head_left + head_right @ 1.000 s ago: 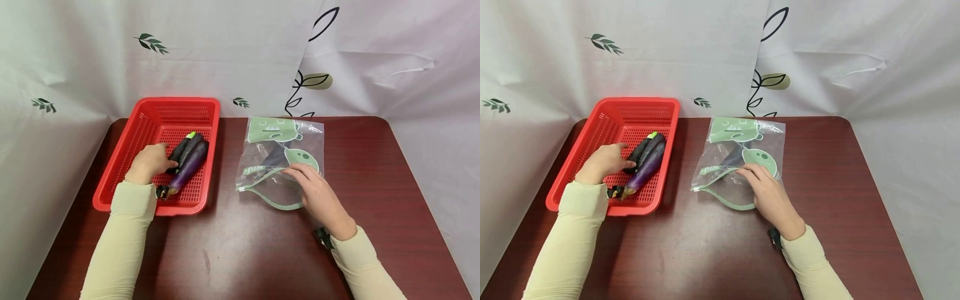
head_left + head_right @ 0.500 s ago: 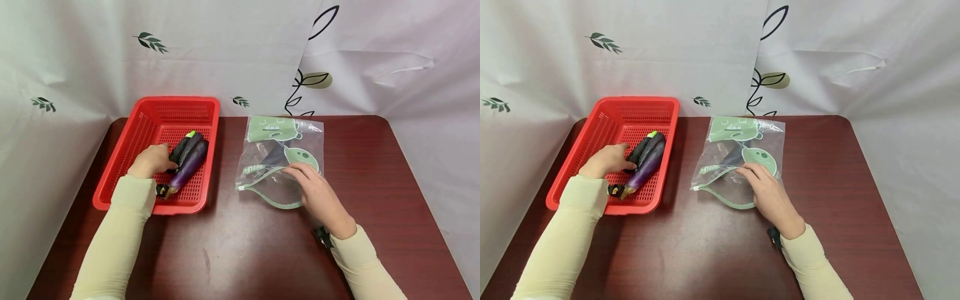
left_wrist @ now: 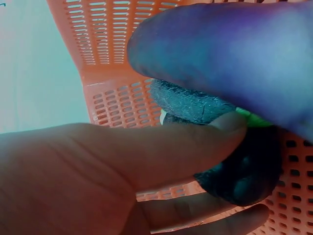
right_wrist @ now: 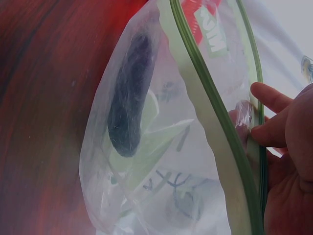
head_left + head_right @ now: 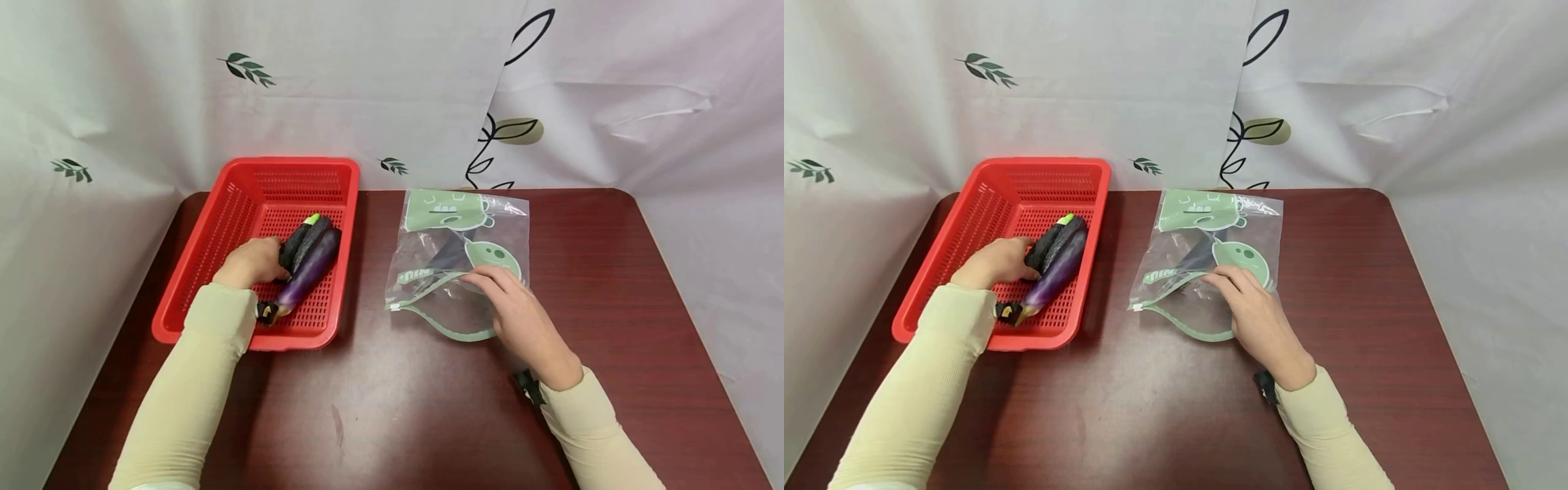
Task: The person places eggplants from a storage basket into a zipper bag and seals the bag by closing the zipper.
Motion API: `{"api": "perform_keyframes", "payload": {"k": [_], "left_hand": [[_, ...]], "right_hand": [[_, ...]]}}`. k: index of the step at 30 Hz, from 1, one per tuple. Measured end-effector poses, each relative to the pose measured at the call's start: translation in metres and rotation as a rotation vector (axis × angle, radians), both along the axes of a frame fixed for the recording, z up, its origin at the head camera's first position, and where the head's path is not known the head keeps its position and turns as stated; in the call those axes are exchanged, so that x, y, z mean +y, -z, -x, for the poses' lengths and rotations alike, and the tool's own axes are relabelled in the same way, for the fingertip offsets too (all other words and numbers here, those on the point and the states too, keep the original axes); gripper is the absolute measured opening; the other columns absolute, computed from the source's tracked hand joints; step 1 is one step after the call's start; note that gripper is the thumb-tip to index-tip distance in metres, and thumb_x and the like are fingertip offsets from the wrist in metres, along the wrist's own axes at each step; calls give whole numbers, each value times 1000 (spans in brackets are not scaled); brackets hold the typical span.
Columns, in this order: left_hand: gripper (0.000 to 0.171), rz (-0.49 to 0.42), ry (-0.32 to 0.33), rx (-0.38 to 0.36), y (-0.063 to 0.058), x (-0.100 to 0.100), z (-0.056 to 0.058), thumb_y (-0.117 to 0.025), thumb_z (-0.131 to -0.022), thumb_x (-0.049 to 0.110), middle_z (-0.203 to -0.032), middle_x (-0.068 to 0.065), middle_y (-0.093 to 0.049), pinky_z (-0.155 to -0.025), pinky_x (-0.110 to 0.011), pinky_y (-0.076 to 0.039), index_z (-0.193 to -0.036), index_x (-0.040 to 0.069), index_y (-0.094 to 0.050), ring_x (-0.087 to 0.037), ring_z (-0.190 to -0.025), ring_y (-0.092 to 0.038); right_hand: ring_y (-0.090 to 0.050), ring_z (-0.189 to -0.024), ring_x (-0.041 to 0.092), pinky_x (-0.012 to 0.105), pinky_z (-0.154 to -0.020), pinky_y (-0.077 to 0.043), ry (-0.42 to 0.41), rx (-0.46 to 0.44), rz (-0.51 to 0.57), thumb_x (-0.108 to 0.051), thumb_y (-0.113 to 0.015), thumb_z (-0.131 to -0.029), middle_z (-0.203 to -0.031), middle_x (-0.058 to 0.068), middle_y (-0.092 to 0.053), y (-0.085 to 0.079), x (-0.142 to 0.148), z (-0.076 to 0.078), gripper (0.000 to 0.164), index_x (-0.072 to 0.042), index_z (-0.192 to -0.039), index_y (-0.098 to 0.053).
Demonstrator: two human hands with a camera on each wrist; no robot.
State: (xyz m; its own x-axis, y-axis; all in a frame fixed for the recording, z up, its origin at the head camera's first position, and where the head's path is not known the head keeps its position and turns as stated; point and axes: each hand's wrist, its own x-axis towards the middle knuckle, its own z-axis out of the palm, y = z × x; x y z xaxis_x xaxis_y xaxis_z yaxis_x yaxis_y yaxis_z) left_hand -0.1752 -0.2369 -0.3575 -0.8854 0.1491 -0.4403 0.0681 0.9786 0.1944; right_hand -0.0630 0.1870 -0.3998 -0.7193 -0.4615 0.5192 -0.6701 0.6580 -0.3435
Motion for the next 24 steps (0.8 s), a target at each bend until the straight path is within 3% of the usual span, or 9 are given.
{"api": "perform_keyframes", "payload": {"k": [18,24], "left_hand": [[36,-19,21,39,2,-1,0,-78,-82,14,-109,-26,-64,-76,-52,-48,-109,-2,-61,-36,-93,-59],[38,-18,18,35,0,-2,-1,-77,-83,12,-111,-28,-63,-78,-54,-48,-112,-4,-59,-39,-96,-61]], "right_hand": [[-55,-119,30,40,-101,-42,3,4,-1,32,-42,-71,-124,12,-59,0,-1,0,67,-3,-125,-63],[-55,-119,30,40,-101,-42,7,2,-4,32,-42,-71,-124,12,-59,1,-1,0,67,-3,-124,-63]]}}
